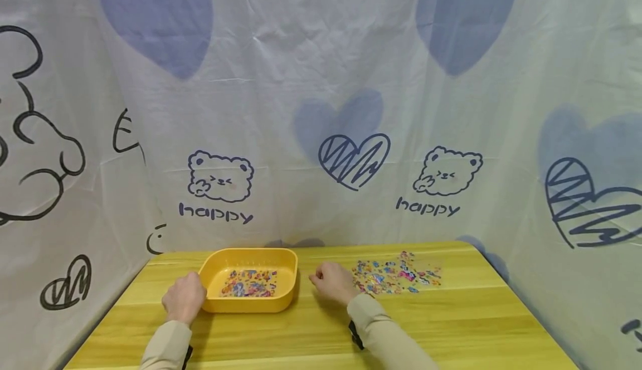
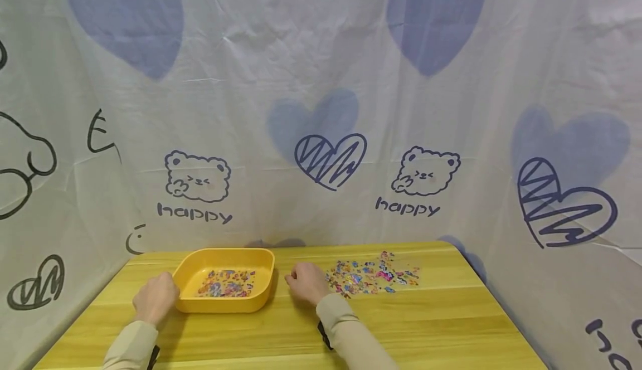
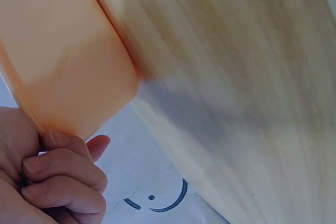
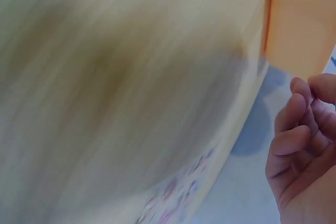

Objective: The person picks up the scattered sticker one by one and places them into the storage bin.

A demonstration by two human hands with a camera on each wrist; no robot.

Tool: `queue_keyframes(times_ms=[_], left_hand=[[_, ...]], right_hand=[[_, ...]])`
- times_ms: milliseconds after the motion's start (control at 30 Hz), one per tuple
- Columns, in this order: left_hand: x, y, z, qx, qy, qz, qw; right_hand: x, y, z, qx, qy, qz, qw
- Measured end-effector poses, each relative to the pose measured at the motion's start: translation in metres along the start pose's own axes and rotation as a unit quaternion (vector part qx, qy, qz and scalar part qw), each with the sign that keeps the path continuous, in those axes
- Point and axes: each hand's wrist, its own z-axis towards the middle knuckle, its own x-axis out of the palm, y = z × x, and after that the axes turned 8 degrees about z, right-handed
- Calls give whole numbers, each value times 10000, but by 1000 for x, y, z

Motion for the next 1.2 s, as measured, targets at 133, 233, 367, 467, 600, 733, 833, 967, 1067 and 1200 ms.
queue_keyframes(times_ms=[133, 233, 367, 467, 600, 733, 833, 967, 1067, 1200], left_hand=[[-1, -1, 0, -2, 7, -23, 10000], [-2, -1, 0, -46, 68, -26, 10000], [-2, -2, 0, -80, 82, -11, 9999], [-1, -2, 0, -68, 47, -5, 10000], [-1, -1, 1, -55, 27, 8, 10000], [-2, -1, 1, -54, 21, 22, 10000], [-3, -1, 0, -74, 79, 34, 9999], [-4, -1, 0, -82, 152, 56, 9998], [-4, -1, -1, -36, 108, 45, 9999], [-5, -1, -2, 12, 29, 55, 10000]], right_hand=[[-10, -14, -5, 150, 73, 94, 9998], [-18, -26, -9, 278, 50, 113, 9995], [-27, -44, -15, 434, -26, 115, 9990], [-37, -54, -19, 476, -147, 108, 9987], [-49, -67, -22, 553, -322, -100, 9979], [-60, -78, -24, 802, -262, -30, 9964], [-68, -87, -26, 1073, -198, -36, 9940], [-82, -102, -30, 1334, -322, -333, 9900], [-94, -115, -34, 1508, -506, -389, 9865], [-109, -131, -42, 1824, -642, -387, 9804]])
